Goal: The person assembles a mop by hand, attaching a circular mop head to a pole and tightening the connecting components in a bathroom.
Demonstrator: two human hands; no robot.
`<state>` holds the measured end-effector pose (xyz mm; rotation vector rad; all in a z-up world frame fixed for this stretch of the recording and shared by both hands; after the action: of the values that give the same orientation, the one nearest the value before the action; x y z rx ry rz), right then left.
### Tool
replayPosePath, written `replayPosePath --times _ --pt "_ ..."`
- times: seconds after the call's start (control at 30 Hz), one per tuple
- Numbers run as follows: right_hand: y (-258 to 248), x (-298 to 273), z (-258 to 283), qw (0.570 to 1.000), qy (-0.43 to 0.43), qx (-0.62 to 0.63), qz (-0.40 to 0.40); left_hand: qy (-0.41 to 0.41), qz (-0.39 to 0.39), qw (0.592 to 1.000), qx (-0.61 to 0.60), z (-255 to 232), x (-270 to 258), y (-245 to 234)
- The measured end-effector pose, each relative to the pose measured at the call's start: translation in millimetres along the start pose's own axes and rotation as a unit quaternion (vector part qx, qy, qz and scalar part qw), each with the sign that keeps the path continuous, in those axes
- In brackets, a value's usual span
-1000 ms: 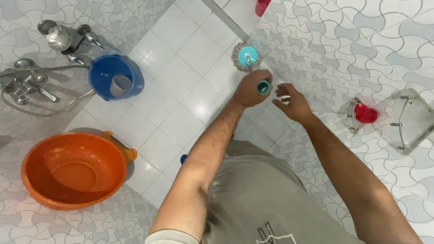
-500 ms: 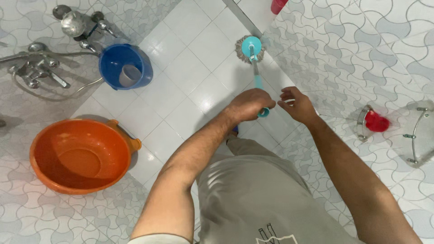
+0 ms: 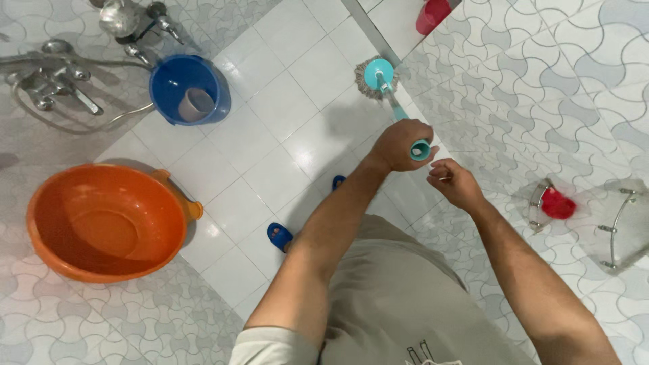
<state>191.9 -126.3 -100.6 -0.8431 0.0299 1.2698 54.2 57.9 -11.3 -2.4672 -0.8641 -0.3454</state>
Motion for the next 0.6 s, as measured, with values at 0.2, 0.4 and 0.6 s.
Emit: replayPosePath --times 0.2,0.4,0.6 --pt "-19.3 11.2 -2.1 0.997 -0.021 0.068 0.005 0.031 0.053 0.998 0.032 12.5 13.4 8.7" --pt "-46.4 44.5 73.9 0.992 -0.096 0.078 -0.021 -0.022 0.047 0.998 0.041 5.3 -2.9 -34.5" --pt "-33.2 69.6 168.5 0.966 -0.212 0.147 -0.017 -0.012 -0.077 0.995 0.060 -9.2 -36.0 -80.3"
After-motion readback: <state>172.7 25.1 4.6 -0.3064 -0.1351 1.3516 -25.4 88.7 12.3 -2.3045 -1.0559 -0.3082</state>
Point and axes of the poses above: each hand's wrist, its own x-axis towards the middle knuckle, its own y-axis out of the palm, z = x × y, the point moved 6 cm from there along x, towards the middle knuckle, and after that the axes turned 2 degrees about x, right-handed, at the moved point
